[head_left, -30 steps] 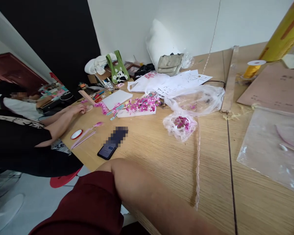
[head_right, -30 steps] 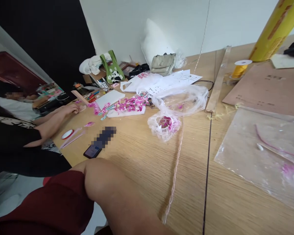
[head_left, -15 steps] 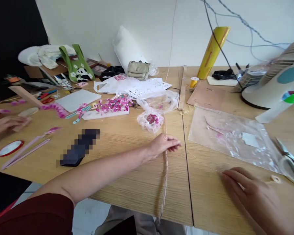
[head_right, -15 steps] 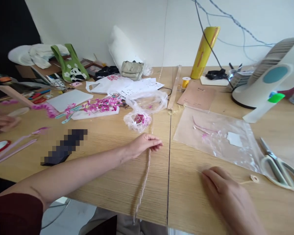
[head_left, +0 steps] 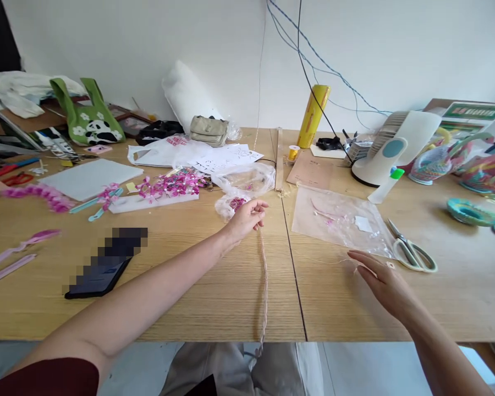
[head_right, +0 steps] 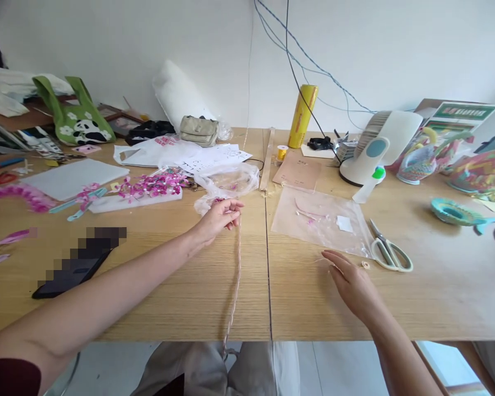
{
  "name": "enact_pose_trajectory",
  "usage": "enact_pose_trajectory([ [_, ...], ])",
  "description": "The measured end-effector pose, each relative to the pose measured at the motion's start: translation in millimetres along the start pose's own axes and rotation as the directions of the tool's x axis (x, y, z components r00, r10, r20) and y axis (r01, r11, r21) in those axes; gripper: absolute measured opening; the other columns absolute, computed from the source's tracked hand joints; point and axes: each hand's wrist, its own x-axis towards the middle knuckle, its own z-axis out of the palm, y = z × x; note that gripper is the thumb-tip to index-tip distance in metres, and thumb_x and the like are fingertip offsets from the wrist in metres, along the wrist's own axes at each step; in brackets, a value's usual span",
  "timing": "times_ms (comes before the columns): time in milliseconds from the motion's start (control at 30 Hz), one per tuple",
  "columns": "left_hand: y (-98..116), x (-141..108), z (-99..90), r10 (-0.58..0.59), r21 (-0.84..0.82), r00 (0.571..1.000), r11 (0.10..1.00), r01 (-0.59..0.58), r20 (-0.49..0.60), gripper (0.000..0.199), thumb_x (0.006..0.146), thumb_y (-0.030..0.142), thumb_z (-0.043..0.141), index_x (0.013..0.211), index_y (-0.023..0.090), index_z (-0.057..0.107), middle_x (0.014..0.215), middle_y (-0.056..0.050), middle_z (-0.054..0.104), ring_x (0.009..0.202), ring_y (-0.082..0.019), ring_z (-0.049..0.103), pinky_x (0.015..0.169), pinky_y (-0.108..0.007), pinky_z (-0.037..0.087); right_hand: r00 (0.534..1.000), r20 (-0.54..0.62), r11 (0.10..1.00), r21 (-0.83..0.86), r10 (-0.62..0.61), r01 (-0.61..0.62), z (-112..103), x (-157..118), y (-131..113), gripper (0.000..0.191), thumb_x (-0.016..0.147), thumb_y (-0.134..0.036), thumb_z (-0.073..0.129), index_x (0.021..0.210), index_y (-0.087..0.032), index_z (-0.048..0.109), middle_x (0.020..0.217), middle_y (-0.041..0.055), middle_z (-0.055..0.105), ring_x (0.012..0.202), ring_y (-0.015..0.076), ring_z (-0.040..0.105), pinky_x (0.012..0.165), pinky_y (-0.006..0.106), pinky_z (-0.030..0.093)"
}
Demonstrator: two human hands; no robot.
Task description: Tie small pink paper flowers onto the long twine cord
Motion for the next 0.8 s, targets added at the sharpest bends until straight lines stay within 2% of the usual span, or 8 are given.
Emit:
enact_pose_trajectory([
  [100,0,-7,-0.6,-0.001,-0.016,0.999,1.000,0.002,0.040,0.022,0.075,0.015,0.050,0.096,0.015,0.054,0.079,-0.001,0.052,0.056,-0.005,0.050,0.045,-0.015,0.036,0.986,-0.054,0.968,0.208,0.155,-0.141,-9,1,-9,0.036,0.078,-0.032,0.044,0.108,-0.023,0.061,0.116,0.0055,0.060,0.112,0.0238,0.051,0.096,0.040,0.039],
  [200,1,-14,-3.8,-0.004,-0.033,0.998,0.999,0.006,0.070,0.020,0.074,0.017,0.051,0.093,0.015,0.055,0.078,-0.001,0.054,0.057,-0.005,0.050,0.047,-0.015,0.037,0.943,-0.133,0.879,0.420,0.306,-0.226,-18,1,-13,0.032,0.076,-0.035,0.050,0.104,-0.025,0.062,0.114,0.0045,0.061,0.114,0.0232,0.049,0.098,0.039,0.036],
  [367,2,-29,-9.2,-0.016,0.017,0.993,1.000,0.014,0.113,0.018,0.075,0.022,0.052,0.091,0.014,0.056,0.066,0.001,0.053,0.055,-0.006,0.049,0.050,-0.016,0.038,0.874,-0.271,0.740,0.658,0.404,-0.139,-26,7,-26,0.025,0.075,-0.039,0.054,0.092,-0.022,0.064,0.102,0.0056,0.064,0.098,0.0209,0.058,0.082,0.033,0.046],
  [500,3,-49,-0.7,0.015,0.151,0.967,0.987,-0.055,0.256,0.024,0.078,0.028,0.049,0.097,0.015,0.057,0.055,0.004,0.048,0.049,-0.007,0.047,0.048,-0.018,0.038,0.946,-0.245,0.835,0.548,0.212,-0.045,-22,34,-72,0.022,0.072,-0.033,0.056,0.086,-0.019,0.064,0.080,0.0050,0.065,0.079,0.0185,0.061,0.067,0.029,0.047],
  [567,5,-58,6.7,0.075,0.237,0.945,0.959,-0.156,0.318,0.028,0.083,0.023,0.041,0.104,0.016,0.057,0.057,0.003,0.052,0.052,-0.008,0.049,0.053,-0.020,0.041,0.983,-0.172,0.908,0.420,0.068,0.010,-13,53,-102,0.020,0.072,-0.029,0.053,0.084,-0.018,0.064,0.069,0.0033,0.064,0.068,0.0168,0.061,0.061,0.028,0.045],
  [633,6,-63,11.5,0.206,0.315,0.917,0.894,-0.318,0.340,0.029,0.083,0.017,0.038,0.104,0.016,0.058,0.070,-0.002,0.060,0.062,-0.010,0.054,0.063,-0.023,0.044,0.994,-0.092,0.948,0.309,-0.054,0.080,1,74,-130,0.019,0.072,-0.025,0.050,0.084,-0.019,0.064,0.064,0.0016,0.063,0.060,0.0152,0.059,0.056,0.026,0.042],
  [733,4,-63,5.2,0.383,0.398,0.864,0.773,-0.493,0.325,0.027,0.082,0.011,0.040,0.097,0.016,0.062,0.091,-0.007,0.062,0.085,-0.014,0.056,0.080,-0.026,0.043,0.987,-0.017,0.938,0.309,-0.159,0.156,28,104,-161,0.018,0.071,-0.020,0.047,0.081,-0.019,0.063,0.063,0.0007,0.063,0.059,0.0140,0.059,0.054,0.024,0.041],
  [800,1,-58,-10.2,0.430,0.452,0.872,0.746,-0.488,0.233,0.025,0.080,0.011,0.043,0.093,0.016,0.063,0.094,-0.008,0.062,0.090,-0.015,0.056,0.084,-0.027,0.042,0.987,0.008,0.912,0.383,-0.162,0.147,47,123,-175,0.017,0.071,-0.019,0.045,0.077,-0.018,0.061,0.063,0.0007,0.062,0.057,0.0133,0.060,0.053,0.023,0.041],
])
